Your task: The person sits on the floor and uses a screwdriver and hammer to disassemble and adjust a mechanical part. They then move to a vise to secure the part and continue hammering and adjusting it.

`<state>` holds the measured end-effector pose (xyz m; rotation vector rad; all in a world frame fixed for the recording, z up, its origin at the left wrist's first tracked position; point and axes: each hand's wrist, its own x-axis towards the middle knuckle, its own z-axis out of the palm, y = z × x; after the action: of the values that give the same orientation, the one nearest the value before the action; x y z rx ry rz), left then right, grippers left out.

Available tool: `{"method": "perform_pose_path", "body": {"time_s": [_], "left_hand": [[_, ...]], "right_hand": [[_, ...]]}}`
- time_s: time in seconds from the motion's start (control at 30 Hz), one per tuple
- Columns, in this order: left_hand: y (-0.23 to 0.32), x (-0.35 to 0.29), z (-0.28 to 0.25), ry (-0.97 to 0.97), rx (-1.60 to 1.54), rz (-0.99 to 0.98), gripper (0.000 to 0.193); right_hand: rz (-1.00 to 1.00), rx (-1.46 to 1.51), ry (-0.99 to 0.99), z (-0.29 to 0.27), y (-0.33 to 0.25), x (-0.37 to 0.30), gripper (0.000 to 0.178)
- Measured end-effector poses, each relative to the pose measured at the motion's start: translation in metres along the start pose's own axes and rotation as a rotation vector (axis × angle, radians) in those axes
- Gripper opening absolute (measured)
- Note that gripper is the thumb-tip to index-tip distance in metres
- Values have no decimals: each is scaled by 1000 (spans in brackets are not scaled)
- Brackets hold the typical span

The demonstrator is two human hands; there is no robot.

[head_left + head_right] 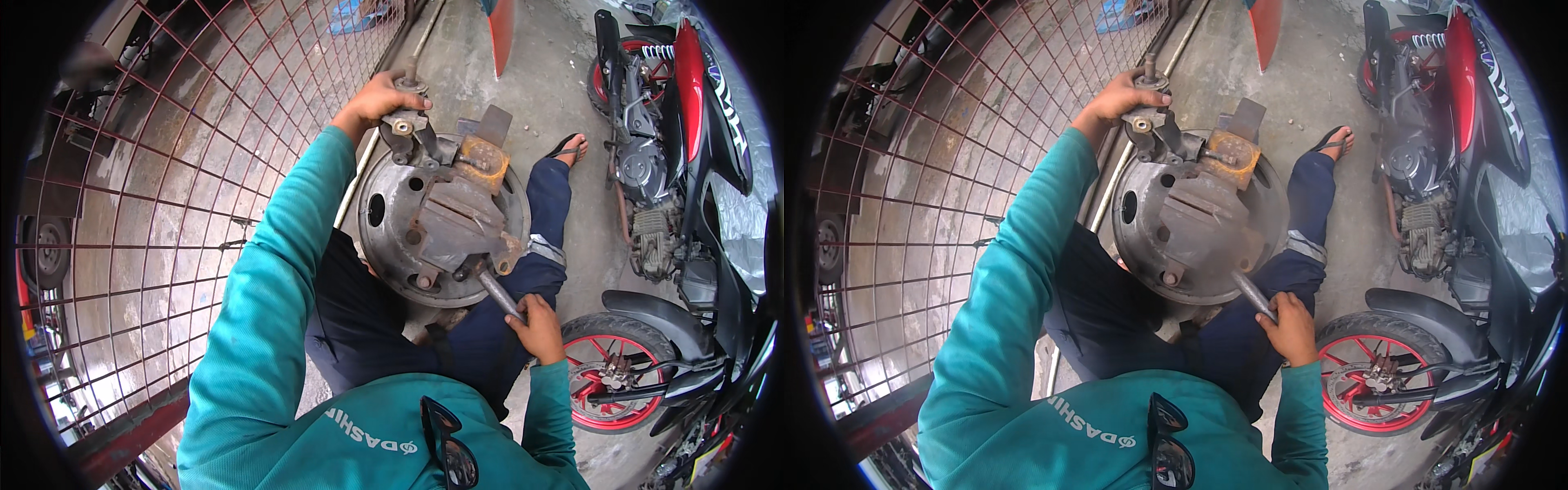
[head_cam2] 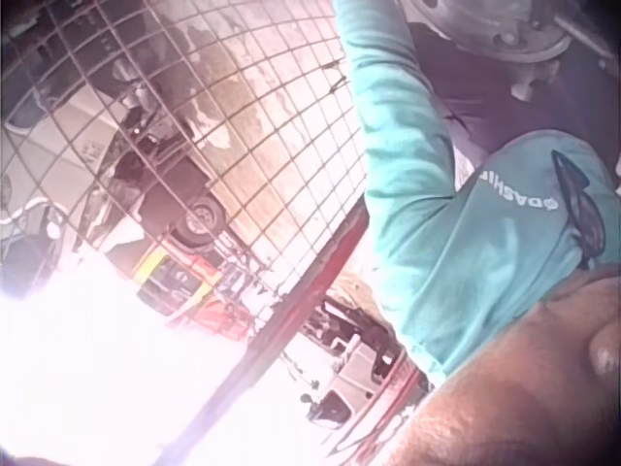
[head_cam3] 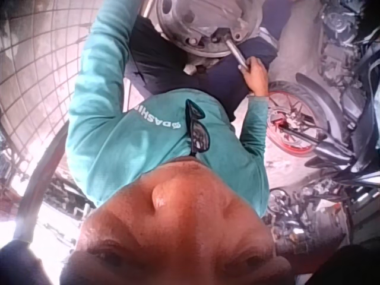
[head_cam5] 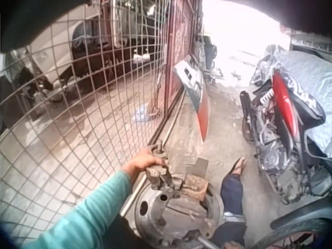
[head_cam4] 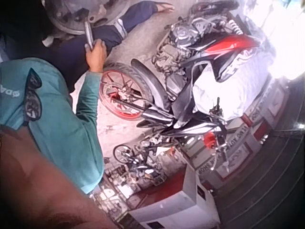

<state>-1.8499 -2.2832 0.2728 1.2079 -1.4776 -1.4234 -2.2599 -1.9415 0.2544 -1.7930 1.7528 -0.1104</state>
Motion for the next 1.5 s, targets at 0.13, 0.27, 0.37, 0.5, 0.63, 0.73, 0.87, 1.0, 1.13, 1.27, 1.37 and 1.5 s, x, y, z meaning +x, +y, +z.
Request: {"method": "perform_pose_path", "body": {"time_s": [0.13,0.27,0.37,0.5,0.63,0.73,0.87,1.0,1.13,1.27,1.37,1.5], "left_hand": [[0,7,1,-27,-38,10,74],[-3,11,0,-22,-84,25,73],[-4,14,-2,-17,-42,21,74],[0,10,5,4,17,21,76],[4,10,4,33,134,23,81],[16,4,7,2,141,-3,90],[15,-3,6,57,161,-8,91],[17,-8,5,49,163,-9,92],[14,-7,6,36,164,-23,92],[16,-7,5,74,257,1,89],[24,-10,8,87,302,16,84],[11,1,2,88,315,42,98]], "right_hand": [[5,5,2,0,1,0,33],[15,2,-8,-1,0,0,36],[-6,-21,1,1,0,-1,42],[-19,-237,8,12,-12,2,47],[-77,-439,36,40,-11,24,44],[-20,-477,19,44,-9,29,41],[20,-305,-134,-4,-27,5,38],[90,58,-379,-70,-39,-49,37],[120,601,-235,-136,-86,-78,42],[-103,702,-56,-175,-141,-26,50],[-79,624,49,-147,-130,34,24],[-24,481,45,-128,-109,83,23]]}}
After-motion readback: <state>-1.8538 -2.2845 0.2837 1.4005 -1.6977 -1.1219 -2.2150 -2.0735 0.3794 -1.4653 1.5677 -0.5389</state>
